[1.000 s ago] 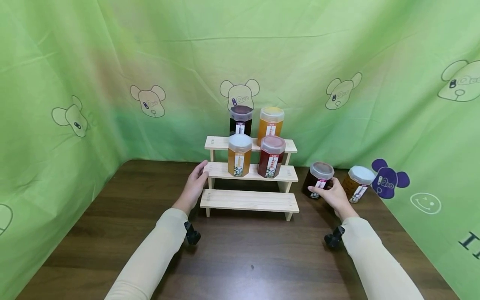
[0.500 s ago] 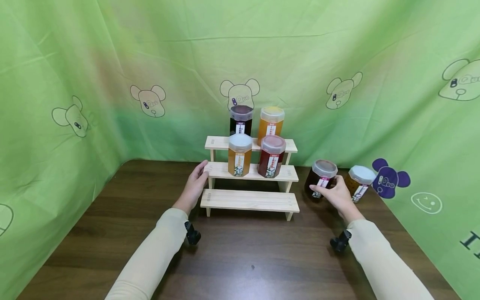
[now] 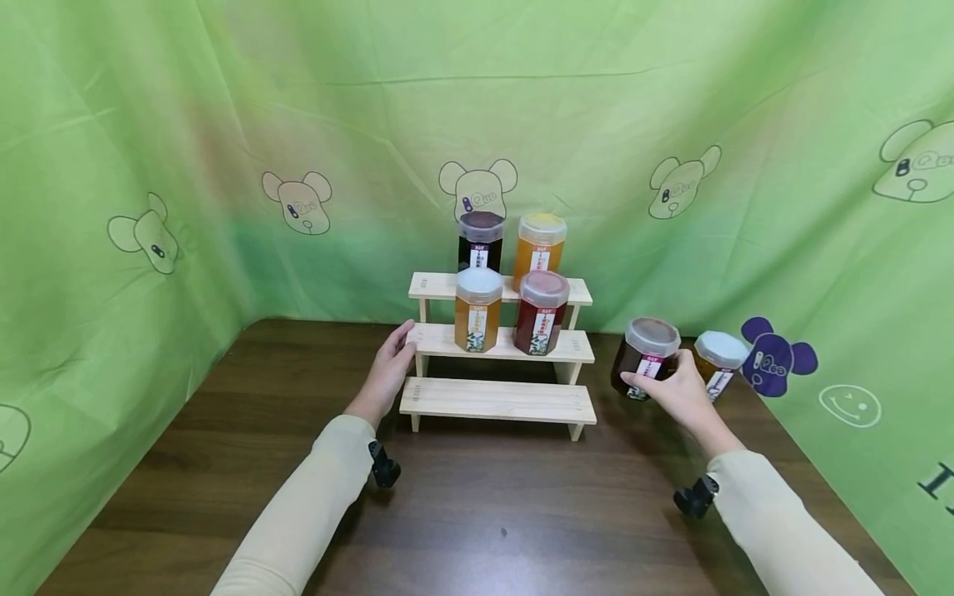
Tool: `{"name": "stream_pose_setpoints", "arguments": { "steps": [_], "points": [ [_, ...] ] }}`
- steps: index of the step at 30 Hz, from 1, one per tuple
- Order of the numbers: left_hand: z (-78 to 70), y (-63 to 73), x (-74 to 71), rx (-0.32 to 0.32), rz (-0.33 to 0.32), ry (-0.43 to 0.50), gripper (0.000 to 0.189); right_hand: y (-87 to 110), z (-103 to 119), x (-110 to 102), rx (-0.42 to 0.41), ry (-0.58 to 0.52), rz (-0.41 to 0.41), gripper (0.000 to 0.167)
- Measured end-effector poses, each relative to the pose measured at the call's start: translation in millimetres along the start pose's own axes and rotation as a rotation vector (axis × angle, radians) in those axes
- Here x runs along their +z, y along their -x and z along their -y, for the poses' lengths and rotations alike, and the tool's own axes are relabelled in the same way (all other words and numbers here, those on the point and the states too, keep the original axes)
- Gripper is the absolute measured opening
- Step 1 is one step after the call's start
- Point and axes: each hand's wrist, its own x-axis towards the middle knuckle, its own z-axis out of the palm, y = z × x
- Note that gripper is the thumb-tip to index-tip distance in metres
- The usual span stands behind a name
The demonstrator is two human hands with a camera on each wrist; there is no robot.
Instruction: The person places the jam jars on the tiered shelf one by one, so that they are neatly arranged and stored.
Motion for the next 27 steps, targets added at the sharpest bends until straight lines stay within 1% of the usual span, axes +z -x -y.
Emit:
{"name": "stream_pose_setpoints", "arguments": {
  "steps": [8,15,22,27],
  "points": [
    [0.2,0.0,-0.1,0.002,-0.01,-0.009,0.051,6.9,8,-2,-0.051,0.031,-0.014,0.085],
    [0.0,0.3,0.4,0.006,-0.007,0.009,0.05,14.5,18,-4,-0.068,0.036,-0.026,0.09],
    [0.2,-0.4,-0.4,0.004,-0.008,0.005,0.051,21.8,30,-3,-0.103,0.065,0.0,0.088],
    [-0.6,-0.1,-0.6,0.001,-0.002,0.006,0.051,26.0,38,1,-0.116,0.078,0.002,0.086]
  ]
}}
